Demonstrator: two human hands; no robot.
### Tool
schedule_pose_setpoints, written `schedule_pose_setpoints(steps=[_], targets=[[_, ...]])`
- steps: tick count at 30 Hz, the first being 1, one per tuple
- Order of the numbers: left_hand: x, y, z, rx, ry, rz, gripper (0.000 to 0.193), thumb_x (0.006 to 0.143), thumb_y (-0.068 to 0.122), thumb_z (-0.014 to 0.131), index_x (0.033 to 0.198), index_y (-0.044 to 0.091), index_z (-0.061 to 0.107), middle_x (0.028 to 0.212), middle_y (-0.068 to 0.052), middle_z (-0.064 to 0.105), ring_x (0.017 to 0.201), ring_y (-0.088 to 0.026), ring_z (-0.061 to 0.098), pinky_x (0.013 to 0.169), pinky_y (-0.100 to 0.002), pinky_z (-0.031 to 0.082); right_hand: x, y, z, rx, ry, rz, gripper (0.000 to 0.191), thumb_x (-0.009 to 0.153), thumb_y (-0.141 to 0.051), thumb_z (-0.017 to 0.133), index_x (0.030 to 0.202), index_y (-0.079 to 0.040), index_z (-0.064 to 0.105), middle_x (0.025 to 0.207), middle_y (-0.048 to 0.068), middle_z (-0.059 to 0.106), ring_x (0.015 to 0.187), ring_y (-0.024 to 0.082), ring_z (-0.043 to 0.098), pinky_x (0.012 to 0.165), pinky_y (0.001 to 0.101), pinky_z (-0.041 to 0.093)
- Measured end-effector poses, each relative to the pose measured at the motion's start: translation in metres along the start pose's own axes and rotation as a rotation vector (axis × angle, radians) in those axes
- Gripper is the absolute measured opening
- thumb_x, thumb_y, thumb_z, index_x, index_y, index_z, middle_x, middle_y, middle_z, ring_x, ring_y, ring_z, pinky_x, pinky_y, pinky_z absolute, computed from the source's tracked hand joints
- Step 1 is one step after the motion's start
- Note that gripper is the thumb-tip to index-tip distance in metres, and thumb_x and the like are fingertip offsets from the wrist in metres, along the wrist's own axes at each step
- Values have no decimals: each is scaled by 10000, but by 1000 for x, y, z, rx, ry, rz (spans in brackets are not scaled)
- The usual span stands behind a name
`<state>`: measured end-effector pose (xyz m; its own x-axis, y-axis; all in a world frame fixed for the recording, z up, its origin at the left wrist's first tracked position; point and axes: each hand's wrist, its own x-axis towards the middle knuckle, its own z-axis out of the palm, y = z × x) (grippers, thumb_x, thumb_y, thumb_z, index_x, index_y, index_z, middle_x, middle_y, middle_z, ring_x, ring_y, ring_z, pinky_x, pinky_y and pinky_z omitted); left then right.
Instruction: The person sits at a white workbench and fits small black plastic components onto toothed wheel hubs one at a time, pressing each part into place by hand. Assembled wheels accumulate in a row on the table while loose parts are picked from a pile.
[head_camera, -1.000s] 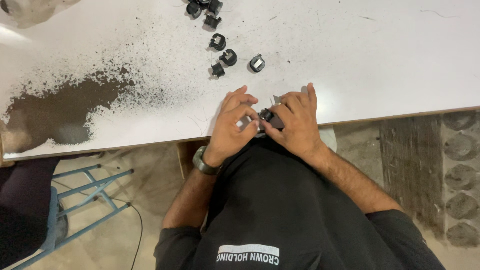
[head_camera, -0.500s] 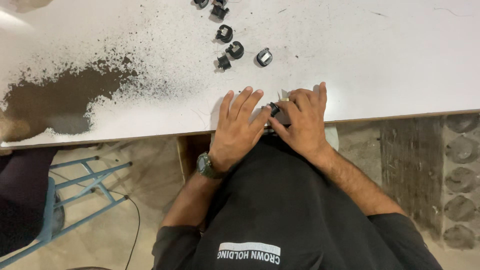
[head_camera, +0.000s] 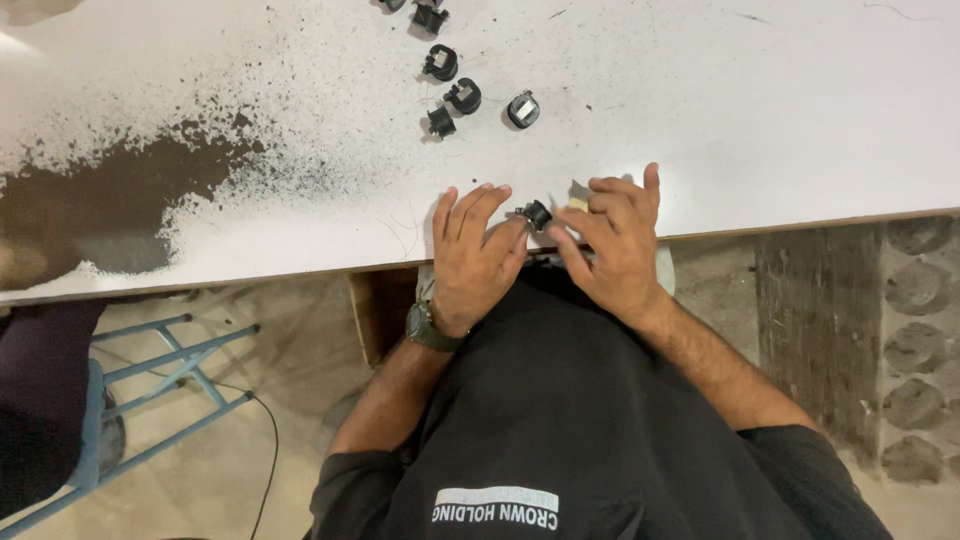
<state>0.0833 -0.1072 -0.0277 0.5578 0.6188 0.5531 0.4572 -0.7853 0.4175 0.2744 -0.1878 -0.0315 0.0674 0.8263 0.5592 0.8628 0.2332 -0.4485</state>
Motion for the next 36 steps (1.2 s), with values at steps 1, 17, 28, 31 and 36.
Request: schedule_pose_setpoints(steps=[1, 17, 28, 31, 36], targets=[[-1, 2, 1, -12, 18, -26, 212, 868, 99, 826, 1050, 112, 717, 1335, -66, 605, 1312, -263, 570, 1211, -540, 334, -3, 1, -1, 21, -16, -9, 301, 884, -83, 864, 1140, -119, 710, 1058, 66, 558, 1230, 299, 580, 1302, 594, 182], [-11, 2, 8, -93, 30, -107, 185, 879, 67, 813, 1033, 114, 722, 1351, -57, 604, 1316, -248, 574, 1238, -540, 315, -4, -8, 9, 185, -130, -5, 283, 825, 18, 786, 1045, -70, 631, 981, 78, 663, 1163, 299, 645, 1264, 616, 270], [-6, 3, 2, 35, 75, 32, 135, 911, 109, 829, 1013, 129, 743, 1355, -66, 613, 1329, -255, 536, 1223, -538, 309, -1, -12, 10, 200, -88, -11, 299, 814, 44, 805, 1030, -74, 634, 948, 70, 656, 1126, 287, 660, 1251, 614, 314], [-4, 2, 1, -49, 62, -68, 137, 916, 132, 831, 1024, 116, 747, 1343, -57, 629, 1338, -254, 541, 1235, -528, 292, -2, -11, 11, 196, -86, -11, 298, 802, 52, 797, 1019, -70, 633, 944, 71, 656, 1121, 284, 661, 1250, 621, 303], [-4, -1, 0, -110, -12, -138, 99, 895, 88, 793, 978, 112, 744, 1223, -12, 707, 1296, -237, 593, 1238, -532, 251, -7, -9, 15, 189, -28, -69, 295, 808, 64, 791, 1027, -57, 633, 952, 83, 658, 1199, 315, 661, 1250, 626, 264]])
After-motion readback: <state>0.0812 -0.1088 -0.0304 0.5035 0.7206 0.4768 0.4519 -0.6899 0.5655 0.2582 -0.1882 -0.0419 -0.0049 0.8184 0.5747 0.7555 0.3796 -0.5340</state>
